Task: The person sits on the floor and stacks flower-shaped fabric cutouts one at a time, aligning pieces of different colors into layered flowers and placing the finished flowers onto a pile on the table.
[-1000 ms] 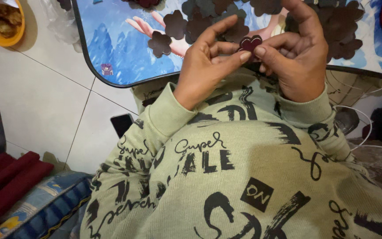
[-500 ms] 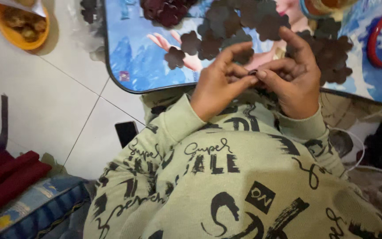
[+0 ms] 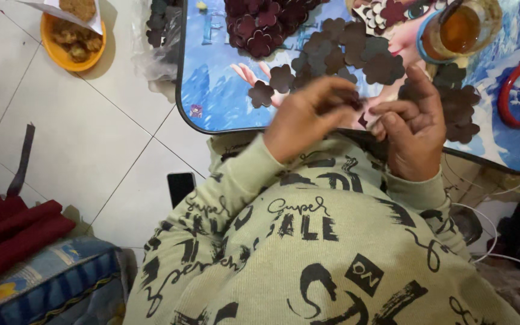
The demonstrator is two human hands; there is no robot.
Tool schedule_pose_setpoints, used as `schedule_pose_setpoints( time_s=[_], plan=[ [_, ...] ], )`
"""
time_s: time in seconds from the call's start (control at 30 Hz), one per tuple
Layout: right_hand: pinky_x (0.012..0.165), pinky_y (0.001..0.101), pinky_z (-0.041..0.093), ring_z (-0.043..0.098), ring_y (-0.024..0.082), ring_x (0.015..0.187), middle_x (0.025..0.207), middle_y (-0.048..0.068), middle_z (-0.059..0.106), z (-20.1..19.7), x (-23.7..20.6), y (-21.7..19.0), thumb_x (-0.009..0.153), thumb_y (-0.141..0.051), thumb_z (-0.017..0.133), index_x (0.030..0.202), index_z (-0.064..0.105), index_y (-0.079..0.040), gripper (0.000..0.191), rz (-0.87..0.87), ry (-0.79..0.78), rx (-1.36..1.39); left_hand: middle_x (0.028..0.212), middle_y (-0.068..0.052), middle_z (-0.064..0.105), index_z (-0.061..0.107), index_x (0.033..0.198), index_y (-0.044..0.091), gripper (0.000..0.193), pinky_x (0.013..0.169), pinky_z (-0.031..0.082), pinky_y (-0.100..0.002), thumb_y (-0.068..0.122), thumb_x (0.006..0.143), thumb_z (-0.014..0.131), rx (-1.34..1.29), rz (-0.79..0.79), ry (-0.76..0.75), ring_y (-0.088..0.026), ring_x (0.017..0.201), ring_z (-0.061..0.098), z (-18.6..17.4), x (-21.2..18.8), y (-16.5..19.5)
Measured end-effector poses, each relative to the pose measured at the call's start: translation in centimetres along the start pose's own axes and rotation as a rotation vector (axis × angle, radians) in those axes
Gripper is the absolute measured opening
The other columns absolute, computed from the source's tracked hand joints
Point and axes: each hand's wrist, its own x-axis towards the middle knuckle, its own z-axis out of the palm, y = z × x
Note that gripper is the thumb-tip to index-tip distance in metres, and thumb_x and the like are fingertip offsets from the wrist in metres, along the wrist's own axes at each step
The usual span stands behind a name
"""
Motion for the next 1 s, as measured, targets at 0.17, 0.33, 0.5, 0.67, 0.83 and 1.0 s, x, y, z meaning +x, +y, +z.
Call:
schedule_pose_setpoints(
  time_s=[0.17,0.33,0.5,0.67,0.83,1.0],
  plan=[
    [0.07,0.0236,0.054,0.067,0.015,0.077,0.107,0.017,0.07,-0.5,-0.5,0.2,0.108,0.0,0.065,0.163,0.032,-0.002,0.064,-0.007,0.008,0.064,0.106,-0.006,0.08,0.075,0.12,0.01,0.019,0.072,0.058,-0.028,0.014,0.102,0.071,0.253,-0.06,0.37,-0.013,0.082,0.07,-5.9,0.4,2.9],
    [0.071,0.0247,0.054,0.066,0.016,0.077,0.106,0.017,0.071,-0.3,-0.7,-0.2,0.11,0.001,0.062,0.162,0.037,0.0,0.057,-0.003,0.002,0.028,0.116,-0.005,0.076,0.072,0.128,0.013,0.025,0.091,0.056,-0.034,0.016,0.103,0.077,0.715,0.145,0.463,-0.017,0.1,0.071,-8.2,1.4,3.9],
    [0.066,0.0246,0.054,0.066,0.016,0.071,0.1,0.015,0.071,-0.9,-0.9,-2.0,0.106,0.002,0.06,0.157,0.045,0.0,0.054,-0.049,0.043,0.017,0.143,-0.009,0.059,0.062,0.142,0.01,0.043,0.12,0.04,-0.044,0.015,0.103,0.081,0.99,0.365,0.51,-0.032,0.136,0.05,-7.2,2.0,2.5],
    [0.072,0.0232,0.052,0.064,0.015,0.078,0.105,0.016,0.071,-2.8,-0.5,-4.4,0.113,-0.001,0.065,0.153,0.053,0.002,0.042,-0.201,0.197,-0.338,0.141,-0.008,0.061,0.067,0.133,0.01,0.036,0.117,0.04,-0.044,0.014,0.1,0.08,0.991,0.444,0.355,-0.033,0.135,0.05,-4.3,2.6,1.0],
    [0.092,0.0301,0.051,0.064,0.022,0.104,0.121,0.016,0.068,-3.3,1.6,-6.1,0.108,0.001,0.066,0.145,0.059,0.0,0.038,-0.403,0.211,-0.881,0.132,-0.004,0.065,0.069,0.125,0.011,0.029,0.112,0.046,-0.043,0.014,0.098,0.078,0.949,0.488,0.224,-0.029,0.129,0.055,-1.8,5.2,-0.2],
    [0.109,0.0478,0.044,0.053,0.038,0.128,0.138,0.02,0.06,-2.7,4.1,-7.5,0.095,-0.003,0.077,0.129,0.067,0.0,0.036,-0.631,0.118,-1.375,0.112,-0.005,0.066,0.069,0.112,0.011,0.02,0.094,0.048,-0.044,0.015,0.094,0.076,0.972,0.55,0.237,-0.03,0.111,0.058,-0.4,9.9,-1.6]
  ],
)
